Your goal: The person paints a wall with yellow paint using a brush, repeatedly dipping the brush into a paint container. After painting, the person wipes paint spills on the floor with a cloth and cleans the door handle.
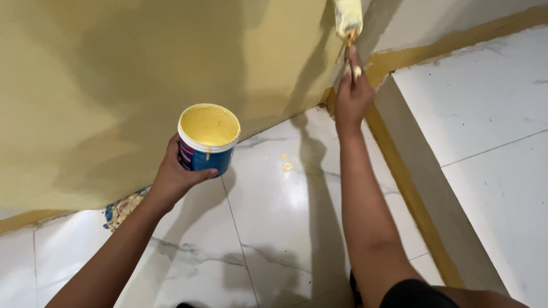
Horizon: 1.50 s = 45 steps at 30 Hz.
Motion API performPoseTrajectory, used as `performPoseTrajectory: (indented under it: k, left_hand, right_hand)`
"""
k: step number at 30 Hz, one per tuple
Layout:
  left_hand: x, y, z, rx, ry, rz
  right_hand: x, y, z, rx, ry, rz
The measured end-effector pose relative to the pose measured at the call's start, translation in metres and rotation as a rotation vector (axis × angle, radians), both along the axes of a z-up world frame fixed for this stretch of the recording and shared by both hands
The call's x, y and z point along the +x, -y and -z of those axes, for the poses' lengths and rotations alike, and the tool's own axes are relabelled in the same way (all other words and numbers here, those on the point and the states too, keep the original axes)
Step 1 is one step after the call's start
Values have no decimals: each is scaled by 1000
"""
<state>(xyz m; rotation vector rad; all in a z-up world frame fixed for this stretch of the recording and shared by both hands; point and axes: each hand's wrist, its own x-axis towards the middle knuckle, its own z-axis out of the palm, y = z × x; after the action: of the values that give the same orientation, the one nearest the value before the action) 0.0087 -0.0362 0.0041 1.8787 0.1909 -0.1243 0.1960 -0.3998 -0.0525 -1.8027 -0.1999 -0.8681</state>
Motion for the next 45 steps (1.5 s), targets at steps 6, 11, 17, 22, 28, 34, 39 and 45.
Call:
performPoseTrajectory:
  k: [6, 11, 17, 22, 28, 34, 39, 45]
  left_hand:
    - [-3, 4, 1, 62, -73, 6]
    - [-1, 3, 2, 7, -5, 5]
    - [8, 3, -1, -112, 41, 10]
    - [4, 10, 1, -22, -44, 30]
    - [-1, 9, 3, -10, -54, 57]
    - [3, 11, 0, -32, -34, 79]
    - [5, 7, 7, -28, -12, 71]
    - [-3, 1, 7, 38, -38, 51]
  right_hand:
    - [2, -5, 70, -39, -222, 92]
    - [-49, -4, 131, -48, -666, 165]
    - [-22, 25, 43, -17, 21, 132]
    - [40, 35, -34, 47, 3, 53]
    - [26, 17, 35, 223, -403, 128]
    - [-25, 4, 29, 413, -608, 102]
    - [0, 16, 18, 366, -280, 0]
    - [7, 3, 95, 103, -190, 16]
